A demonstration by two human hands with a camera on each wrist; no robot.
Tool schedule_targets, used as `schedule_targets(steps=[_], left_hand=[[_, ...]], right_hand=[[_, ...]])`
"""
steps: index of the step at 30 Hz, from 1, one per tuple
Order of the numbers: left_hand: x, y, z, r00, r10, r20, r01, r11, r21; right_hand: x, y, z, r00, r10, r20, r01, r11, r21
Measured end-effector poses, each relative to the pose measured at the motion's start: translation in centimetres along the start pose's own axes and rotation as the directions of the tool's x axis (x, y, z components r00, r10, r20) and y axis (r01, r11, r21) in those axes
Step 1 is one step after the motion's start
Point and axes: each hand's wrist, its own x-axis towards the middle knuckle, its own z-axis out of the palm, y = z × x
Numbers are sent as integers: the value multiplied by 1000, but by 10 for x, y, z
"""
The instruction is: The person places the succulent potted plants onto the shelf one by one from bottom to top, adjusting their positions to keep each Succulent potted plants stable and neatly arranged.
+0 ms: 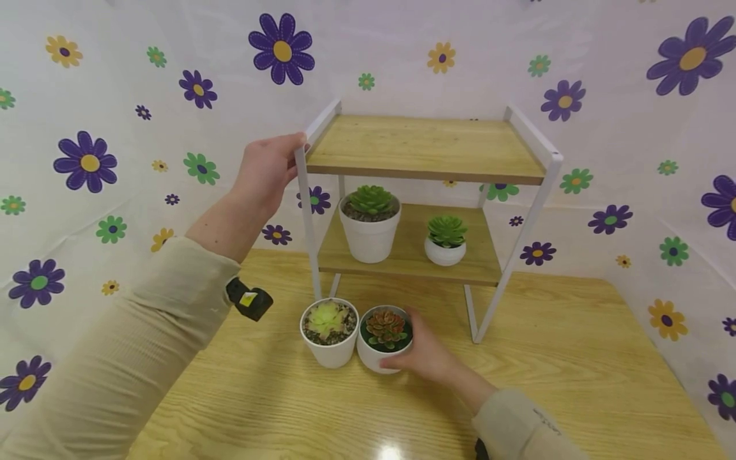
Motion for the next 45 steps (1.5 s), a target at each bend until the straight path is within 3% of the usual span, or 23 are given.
schedule_targets(steps=[10,21,25,36,45], left_hand=[[-1,0,1,1000,15,9,-15,1000,6],[0,0,0,1000,1,9,-1,1000,-4],[-1,1,0,1000,-11,1,11,1000,-2],[-3,4,0,997,-74,-27,75,996,42],[-5,4,1,996,-84,-23,85,993,85]], right_hand=[[-4,6,-7,1000,-17,-16,17,1000,15],[-20,-3,-30,998,-48,-36,46,998,-39],[-27,-4,-36,996,-80,-43,78,996,-31],[-43,-16,-51,998,-47,-31,46,998,-39],[-49,-19,-53,993,-109,-40,108,994,-26]])
